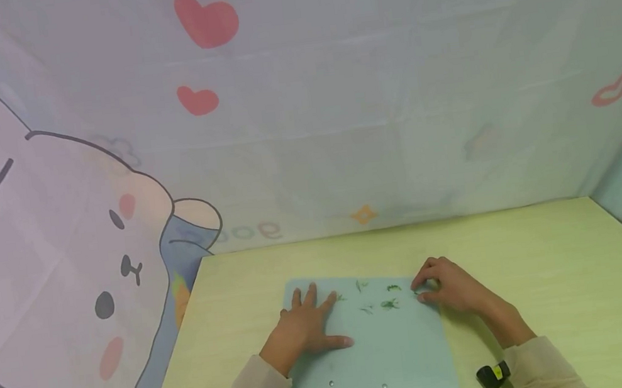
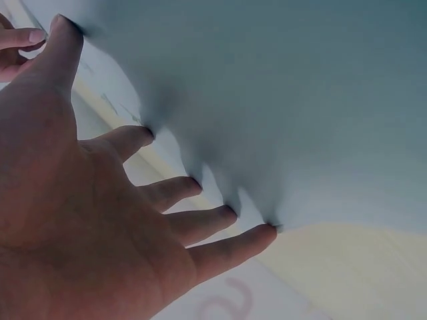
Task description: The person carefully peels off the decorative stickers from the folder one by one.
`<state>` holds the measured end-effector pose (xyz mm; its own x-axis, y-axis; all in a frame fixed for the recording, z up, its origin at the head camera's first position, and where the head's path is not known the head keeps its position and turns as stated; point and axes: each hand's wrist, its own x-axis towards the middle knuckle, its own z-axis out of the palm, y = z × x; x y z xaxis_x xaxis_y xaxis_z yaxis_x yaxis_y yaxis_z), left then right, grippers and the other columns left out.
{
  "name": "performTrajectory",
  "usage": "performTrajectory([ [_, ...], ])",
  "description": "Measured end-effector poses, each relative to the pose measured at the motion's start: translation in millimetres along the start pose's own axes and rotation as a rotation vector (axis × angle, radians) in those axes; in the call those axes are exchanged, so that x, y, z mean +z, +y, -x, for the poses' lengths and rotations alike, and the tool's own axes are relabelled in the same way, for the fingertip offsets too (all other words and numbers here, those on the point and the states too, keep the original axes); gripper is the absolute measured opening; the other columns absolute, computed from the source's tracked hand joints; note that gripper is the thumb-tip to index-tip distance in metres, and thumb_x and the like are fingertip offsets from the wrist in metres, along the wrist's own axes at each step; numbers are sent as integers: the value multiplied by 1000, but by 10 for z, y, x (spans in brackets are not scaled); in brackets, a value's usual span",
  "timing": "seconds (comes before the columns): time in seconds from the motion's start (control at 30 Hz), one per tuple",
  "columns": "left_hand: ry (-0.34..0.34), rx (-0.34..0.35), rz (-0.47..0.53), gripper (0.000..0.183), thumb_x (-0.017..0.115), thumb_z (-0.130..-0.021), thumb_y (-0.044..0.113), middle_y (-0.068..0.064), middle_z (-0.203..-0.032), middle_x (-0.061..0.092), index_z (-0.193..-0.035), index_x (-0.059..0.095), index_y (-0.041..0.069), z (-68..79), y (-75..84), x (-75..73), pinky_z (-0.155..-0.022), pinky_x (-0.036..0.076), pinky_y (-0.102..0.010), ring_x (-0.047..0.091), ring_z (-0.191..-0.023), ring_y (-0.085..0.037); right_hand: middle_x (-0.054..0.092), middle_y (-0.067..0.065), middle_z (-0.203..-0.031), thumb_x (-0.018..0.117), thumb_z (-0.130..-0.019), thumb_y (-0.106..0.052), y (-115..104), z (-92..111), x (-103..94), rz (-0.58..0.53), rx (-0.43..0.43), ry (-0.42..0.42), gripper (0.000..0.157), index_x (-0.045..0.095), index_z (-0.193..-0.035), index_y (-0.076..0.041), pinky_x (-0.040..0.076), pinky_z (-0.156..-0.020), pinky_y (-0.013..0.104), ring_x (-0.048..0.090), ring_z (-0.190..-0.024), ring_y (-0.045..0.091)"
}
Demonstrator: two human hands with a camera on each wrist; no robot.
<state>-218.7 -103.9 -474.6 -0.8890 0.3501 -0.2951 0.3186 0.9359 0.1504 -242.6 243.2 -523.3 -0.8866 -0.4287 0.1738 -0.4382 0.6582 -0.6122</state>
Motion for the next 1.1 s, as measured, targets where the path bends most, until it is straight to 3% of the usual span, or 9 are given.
performTrajectory([
  [0.23, -7, -13, -8, 103, 73, -85, 75, -21, -174, 20, -167, 38, 23, -20, 20, 18, -113, 34, -74, 17, -158, -52, 67, -6, -99, 85, -90, -12, 2, -3, 9, 42, -32, 11, 12, 83, -100, -18, 45, -85, 41, 55, -94, 21],
  [0.43, -14, -20, -21, 103, 72, -85, 76, -20, -175, 19, -167, 36, 24, -44, 22, 32, -112, 35, -74, 16, -158, -51, 65, -9, -95, 82, -92, -7, 9, -13, 23, 14, -48, -13, 12, 80, -95, -18, 48, -80, 36, 55, -88, 14],
  [0.73, 2, -17, -19, 103, 73, -85, 76, -21, -174, 20, -167, 38, 23, -24, 18, 33, -111, 36, -74, 17, -158, -52, 66, -6, -97, 83, -92, -10, -32, -16, 18, 18, -27, -15, 18, 80, -109, -9, 54, -82, 35, 62, -91, 14],
  [1.1, 0, -17, -15, 103, 73, -85, 75, -21, -174, 20, -167, 37, 24, -17, 20, 22, -111, 36, -74, 17, -158, -52, 65, -8, -97, 81, -94, -9, -48, -9, 5, 1, -31, -28, 11, 79, -103, -14, 52, -81, 35, 60, -90, 13],
])
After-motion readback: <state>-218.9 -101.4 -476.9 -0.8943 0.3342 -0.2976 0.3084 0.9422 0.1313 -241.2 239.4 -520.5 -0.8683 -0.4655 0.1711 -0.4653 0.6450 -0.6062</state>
